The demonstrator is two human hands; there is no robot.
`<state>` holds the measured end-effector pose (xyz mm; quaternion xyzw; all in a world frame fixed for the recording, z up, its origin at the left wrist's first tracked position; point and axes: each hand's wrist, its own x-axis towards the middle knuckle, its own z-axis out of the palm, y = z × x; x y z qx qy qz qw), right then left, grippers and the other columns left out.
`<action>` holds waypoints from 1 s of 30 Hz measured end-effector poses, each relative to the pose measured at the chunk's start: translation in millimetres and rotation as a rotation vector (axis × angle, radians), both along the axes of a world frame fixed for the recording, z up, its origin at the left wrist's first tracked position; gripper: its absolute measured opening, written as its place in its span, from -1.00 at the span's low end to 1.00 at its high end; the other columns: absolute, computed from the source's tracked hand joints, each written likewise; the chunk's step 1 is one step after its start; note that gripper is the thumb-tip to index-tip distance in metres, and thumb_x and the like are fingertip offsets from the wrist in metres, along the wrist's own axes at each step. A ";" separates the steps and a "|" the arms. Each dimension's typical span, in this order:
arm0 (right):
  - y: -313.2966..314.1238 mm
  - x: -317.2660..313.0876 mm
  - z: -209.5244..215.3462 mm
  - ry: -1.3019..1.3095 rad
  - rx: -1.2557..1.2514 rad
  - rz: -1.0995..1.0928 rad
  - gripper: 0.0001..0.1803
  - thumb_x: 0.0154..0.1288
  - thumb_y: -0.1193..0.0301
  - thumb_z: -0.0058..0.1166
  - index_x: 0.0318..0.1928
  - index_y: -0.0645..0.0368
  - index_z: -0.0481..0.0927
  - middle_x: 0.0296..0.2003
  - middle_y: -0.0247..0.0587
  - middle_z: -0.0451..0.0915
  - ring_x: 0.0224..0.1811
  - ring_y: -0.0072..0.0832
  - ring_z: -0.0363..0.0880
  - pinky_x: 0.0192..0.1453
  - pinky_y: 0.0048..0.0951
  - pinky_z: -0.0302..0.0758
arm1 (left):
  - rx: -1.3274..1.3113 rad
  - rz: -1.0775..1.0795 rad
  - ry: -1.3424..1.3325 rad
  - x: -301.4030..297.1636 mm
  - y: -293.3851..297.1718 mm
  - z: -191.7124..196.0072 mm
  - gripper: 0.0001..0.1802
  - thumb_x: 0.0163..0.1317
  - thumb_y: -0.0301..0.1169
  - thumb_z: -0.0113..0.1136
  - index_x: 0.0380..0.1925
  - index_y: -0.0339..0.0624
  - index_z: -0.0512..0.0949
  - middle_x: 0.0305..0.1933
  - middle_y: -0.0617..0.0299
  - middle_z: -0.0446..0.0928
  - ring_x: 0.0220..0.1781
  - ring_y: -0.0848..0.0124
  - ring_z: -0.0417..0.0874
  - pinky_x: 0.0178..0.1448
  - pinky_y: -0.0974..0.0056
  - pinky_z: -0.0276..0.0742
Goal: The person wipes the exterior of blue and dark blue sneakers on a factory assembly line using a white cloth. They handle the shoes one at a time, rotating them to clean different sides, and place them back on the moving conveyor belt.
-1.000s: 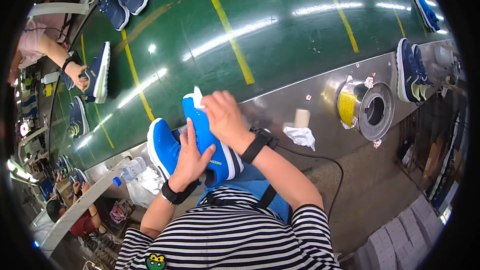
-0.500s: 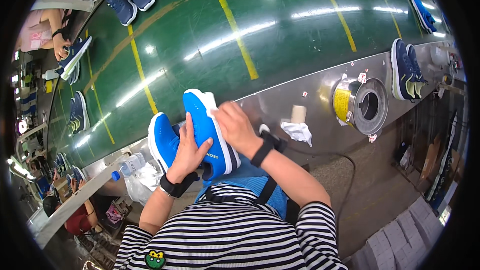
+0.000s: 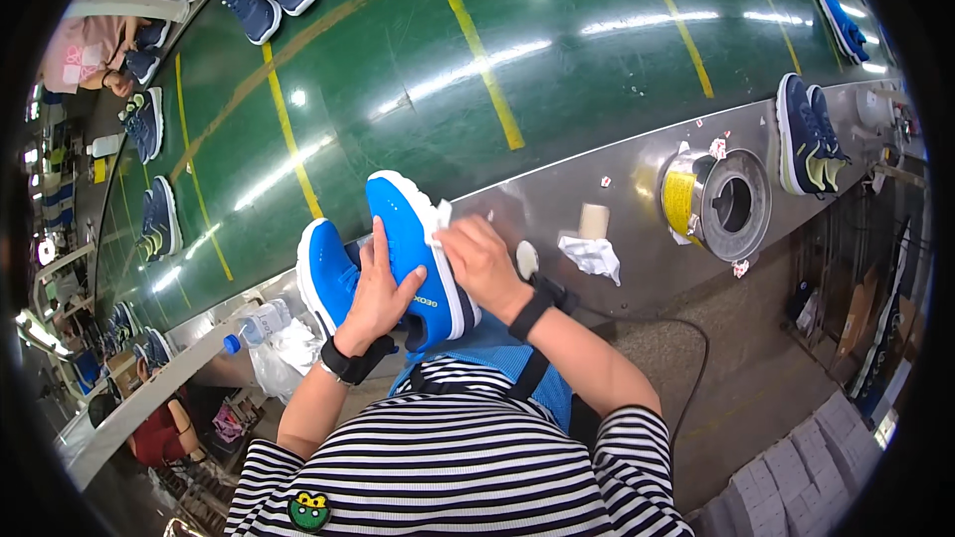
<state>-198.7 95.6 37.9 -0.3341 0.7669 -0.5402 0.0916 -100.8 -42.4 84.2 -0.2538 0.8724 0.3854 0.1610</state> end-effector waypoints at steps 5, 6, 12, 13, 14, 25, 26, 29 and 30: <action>1.5 4.5 2.1 -0.114 -0.010 -0.021 -0.90 -0.03 0.64 0.02 -0.43 0.25 0.53 -0.52 -0.14 0.41 -0.41 -0.22 0.42 -0.32 -0.31 0.37 | -0.022 -0.027 -0.003 -0.3 -0.1 -3.6 -0.02 0.07 -0.26 0.14 0.24 -0.41 -0.32 0.07 -0.48 0.05 -0.04 -0.25 0.37 0.02 0.07 0.39; -5.1 -2.6 1.9 -0.104 -0.012 -0.043 -0.90 -0.03 0.64 0.02 -0.43 0.25 0.53 -0.52 -0.14 0.41 -0.41 -0.22 0.42 -0.32 -0.31 0.37 | -0.011 -0.010 -0.016 -1.4 1.2 -2.6 -0.02 0.07 -0.26 0.14 0.24 -0.41 -0.32 0.06 -0.49 0.05 -0.04 -0.25 0.37 0.02 0.07 0.39; 6.5 9.0 0.9 -0.066 -0.001 -0.013 -0.90 -0.05 0.65 0.03 -0.44 0.26 0.52 -0.52 -0.13 0.40 -0.40 -0.22 0.42 -0.33 -0.31 0.37 | -0.019 0.000 -0.022 -4.5 2.9 2.0 -0.02 0.06 -0.27 0.15 0.24 -0.42 -0.31 0.05 -0.50 0.06 -0.04 -0.27 0.36 0.02 0.07 0.39; 7.4 12.7 -0.8 -0.089 -0.035 -0.024 -0.90 -0.05 0.65 0.02 -0.44 0.26 0.52 -0.52 -0.13 0.40 -0.41 -0.21 0.41 -0.33 -0.31 0.36 | -0.037 -0.016 -0.011 -2.3 2.4 0.5 -0.02 0.06 -0.27 0.15 0.24 -0.42 -0.31 0.05 -0.50 0.06 -0.04 -0.27 0.36 0.02 0.06 0.39; 4.7 10.0 -0.8 -0.074 -0.034 -0.035 -0.90 -0.04 0.65 0.02 -0.44 0.26 0.52 -0.52 -0.13 0.40 -0.41 -0.21 0.40 -0.33 -0.30 0.36 | -0.051 -0.034 0.000 -1.6 2.6 -1.5 -0.03 0.06 -0.27 0.15 0.24 -0.42 -0.30 0.05 -0.50 0.06 -0.04 -0.27 0.36 0.03 0.06 0.38; 2.7 10.3 -1.9 -0.040 -0.043 -0.062 -0.91 -0.06 0.65 0.05 -0.46 0.26 0.53 -0.55 -0.16 0.41 -0.46 -0.24 0.40 -0.39 -0.34 0.34 | -0.013 -0.009 -0.008 -1.3 1.3 -2.8 -0.02 0.06 -0.26 0.15 0.24 -0.41 -0.30 0.06 -0.50 0.06 -0.02 -0.30 0.33 0.04 0.04 0.37; -0.1 10.6 -1.5 -0.046 -0.051 -0.074 -0.91 -0.06 0.65 0.05 -0.46 0.26 0.53 -0.54 -0.15 0.42 -0.46 -0.24 0.41 -0.39 -0.34 0.34 | -0.011 -0.004 -0.002 0.1 1.6 -3.7 -0.02 0.06 -0.26 0.15 0.24 -0.41 -0.30 0.06 -0.50 0.06 -0.02 -0.30 0.33 0.04 0.04 0.37; -26.6 -21.3 -0.6 -0.011 -0.043 -0.088 -0.91 -0.05 0.66 0.02 -0.46 0.26 0.53 -0.53 -0.14 0.43 -0.43 -0.24 0.43 -0.38 -0.34 0.36 | -0.020 -0.006 -0.004 -3.3 2.7 -2.6 -0.02 0.05 -0.26 0.16 0.24 -0.40 -0.30 0.06 -0.50 0.05 -0.01 -0.30 0.33 0.04 0.05 0.38; -32.8 -26.4 -0.1 0.003 -0.057 -0.106 -0.91 -0.05 0.66 0.02 -0.46 0.26 0.52 -0.53 -0.13 0.43 -0.43 -0.24 0.43 -0.38 -0.34 0.36 | -0.024 -0.011 -0.005 -2.8 2.9 -2.3 -0.02 0.05 -0.26 0.16 0.25 -0.40 -0.30 0.06 -0.50 0.05 -0.01 -0.29 0.34 0.03 0.05 0.38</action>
